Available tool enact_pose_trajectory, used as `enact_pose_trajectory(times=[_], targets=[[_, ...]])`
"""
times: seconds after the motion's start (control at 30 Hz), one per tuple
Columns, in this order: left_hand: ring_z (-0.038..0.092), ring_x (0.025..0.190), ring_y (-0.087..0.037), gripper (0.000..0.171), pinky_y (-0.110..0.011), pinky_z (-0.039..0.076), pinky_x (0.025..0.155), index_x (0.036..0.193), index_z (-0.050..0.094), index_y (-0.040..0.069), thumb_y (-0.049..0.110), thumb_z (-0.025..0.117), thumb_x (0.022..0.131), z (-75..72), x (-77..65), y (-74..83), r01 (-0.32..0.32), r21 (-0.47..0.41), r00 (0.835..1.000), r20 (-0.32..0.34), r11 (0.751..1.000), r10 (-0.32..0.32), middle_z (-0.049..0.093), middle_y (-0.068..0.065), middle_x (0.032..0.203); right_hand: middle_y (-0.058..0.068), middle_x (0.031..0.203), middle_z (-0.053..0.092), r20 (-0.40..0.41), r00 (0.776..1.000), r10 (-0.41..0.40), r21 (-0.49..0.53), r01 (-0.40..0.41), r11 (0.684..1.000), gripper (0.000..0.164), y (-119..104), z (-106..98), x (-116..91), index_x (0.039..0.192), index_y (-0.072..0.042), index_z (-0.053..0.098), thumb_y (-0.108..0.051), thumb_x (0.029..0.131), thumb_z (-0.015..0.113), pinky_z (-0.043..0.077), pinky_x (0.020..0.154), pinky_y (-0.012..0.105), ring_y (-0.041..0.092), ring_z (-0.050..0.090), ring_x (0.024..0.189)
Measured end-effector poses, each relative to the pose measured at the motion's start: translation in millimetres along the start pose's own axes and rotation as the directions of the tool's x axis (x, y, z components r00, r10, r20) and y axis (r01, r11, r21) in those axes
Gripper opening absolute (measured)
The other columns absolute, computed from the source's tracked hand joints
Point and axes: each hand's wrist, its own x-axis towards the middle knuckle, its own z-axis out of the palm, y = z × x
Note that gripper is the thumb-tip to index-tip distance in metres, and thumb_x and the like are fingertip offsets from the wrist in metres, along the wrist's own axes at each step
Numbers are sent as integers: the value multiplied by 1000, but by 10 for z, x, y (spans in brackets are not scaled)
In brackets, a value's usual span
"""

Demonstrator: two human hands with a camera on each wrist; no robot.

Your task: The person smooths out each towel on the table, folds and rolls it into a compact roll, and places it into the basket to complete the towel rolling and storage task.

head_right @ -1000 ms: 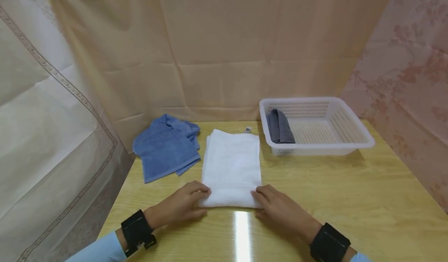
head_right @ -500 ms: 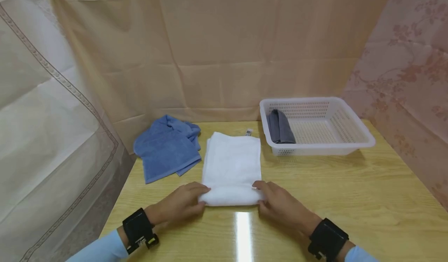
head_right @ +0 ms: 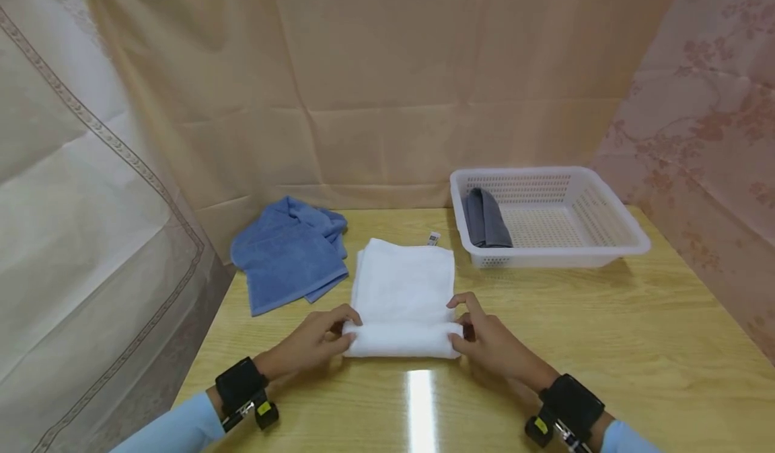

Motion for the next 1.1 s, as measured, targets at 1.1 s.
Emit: enact_pose_trajectory(times=[1.1], targets=[[61, 116, -19, 49, -32, 50, 100, 131, 71, 7, 30, 83, 89, 48, -47, 68, -258, 557, 955, 24, 789, 295, 66, -5, 123, 9, 126, 61, 8, 898, -440, -624, 348, 699, 53, 32, 88, -63, 123, -11, 70, -12, 75, 92, 55, 91, 30, 22, 62, 115]])
